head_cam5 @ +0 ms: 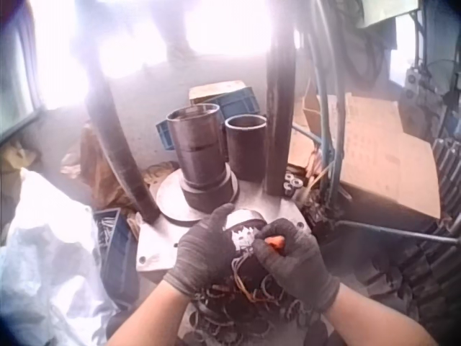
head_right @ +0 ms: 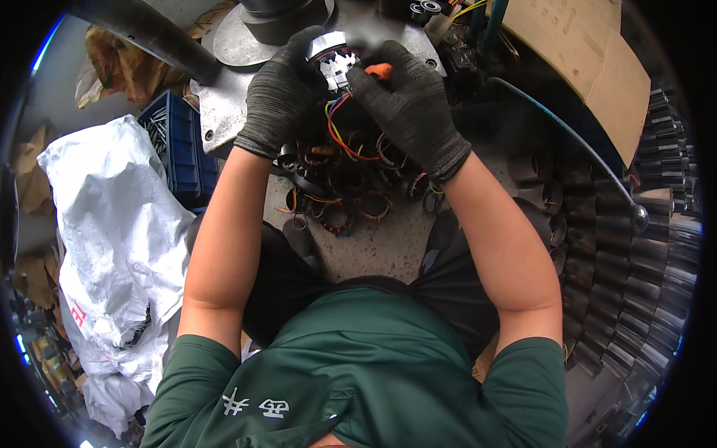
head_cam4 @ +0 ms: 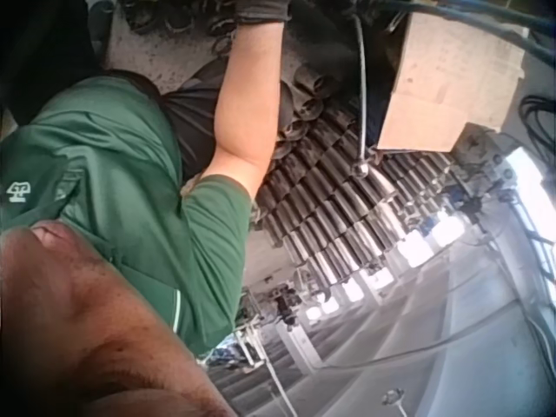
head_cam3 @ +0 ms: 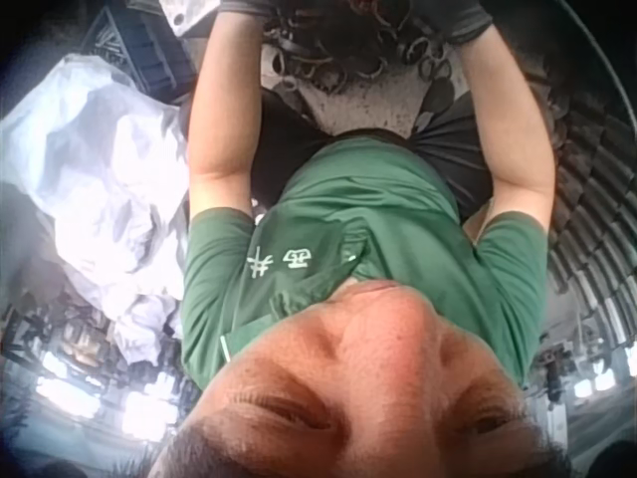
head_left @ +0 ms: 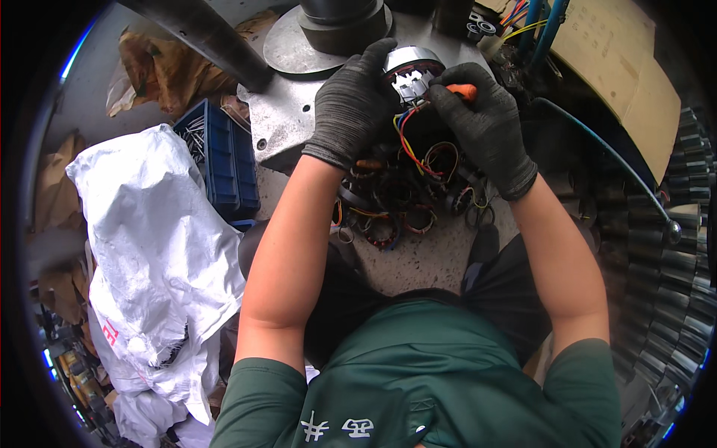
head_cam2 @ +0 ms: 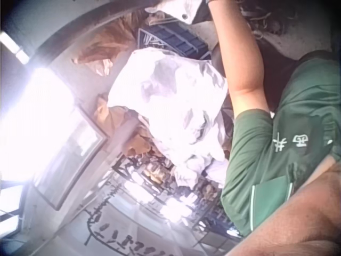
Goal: The recorder is assembling motor components by inserting wires into a stator and using a hydraulic press to fit the stator into a metal housing.
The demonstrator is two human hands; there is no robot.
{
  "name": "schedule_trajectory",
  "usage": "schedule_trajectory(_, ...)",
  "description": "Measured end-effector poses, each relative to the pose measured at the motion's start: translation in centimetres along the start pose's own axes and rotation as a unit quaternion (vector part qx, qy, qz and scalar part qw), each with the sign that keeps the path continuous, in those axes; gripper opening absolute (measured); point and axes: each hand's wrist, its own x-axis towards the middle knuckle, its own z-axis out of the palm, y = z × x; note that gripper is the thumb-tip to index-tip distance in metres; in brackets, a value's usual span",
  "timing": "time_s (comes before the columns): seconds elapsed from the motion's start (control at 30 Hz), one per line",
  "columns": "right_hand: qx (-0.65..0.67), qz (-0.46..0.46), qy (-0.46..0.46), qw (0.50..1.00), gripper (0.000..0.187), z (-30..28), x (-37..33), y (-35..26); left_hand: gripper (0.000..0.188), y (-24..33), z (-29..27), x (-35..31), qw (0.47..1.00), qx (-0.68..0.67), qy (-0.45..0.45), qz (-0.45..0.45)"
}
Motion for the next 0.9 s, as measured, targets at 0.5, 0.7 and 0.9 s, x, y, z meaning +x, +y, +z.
schedule_trajectory(0.5,-0.006,-0.033,0.015,0.999,0.021,-1.3,0.5,0.4,0.065,-1.5,0.1,0.8,0.998,-0.052,-0.003,-0.045)
schedule_trajectory(0.7,-0.079,-0.021,-0.017,0.997,0.024,-0.9,-0.4,-0.1,0.067,-1.9,0.0,0.8,0.996,-0.082,0.004,-0.047)
schedule_trajectory(0.9,-0.051,-0.029,-0.011,0.998,0.024,-0.2,-1.0,0.0,0.068,-2.8,0.6,1.2,0.992,-0.100,-0.005,-0.072)
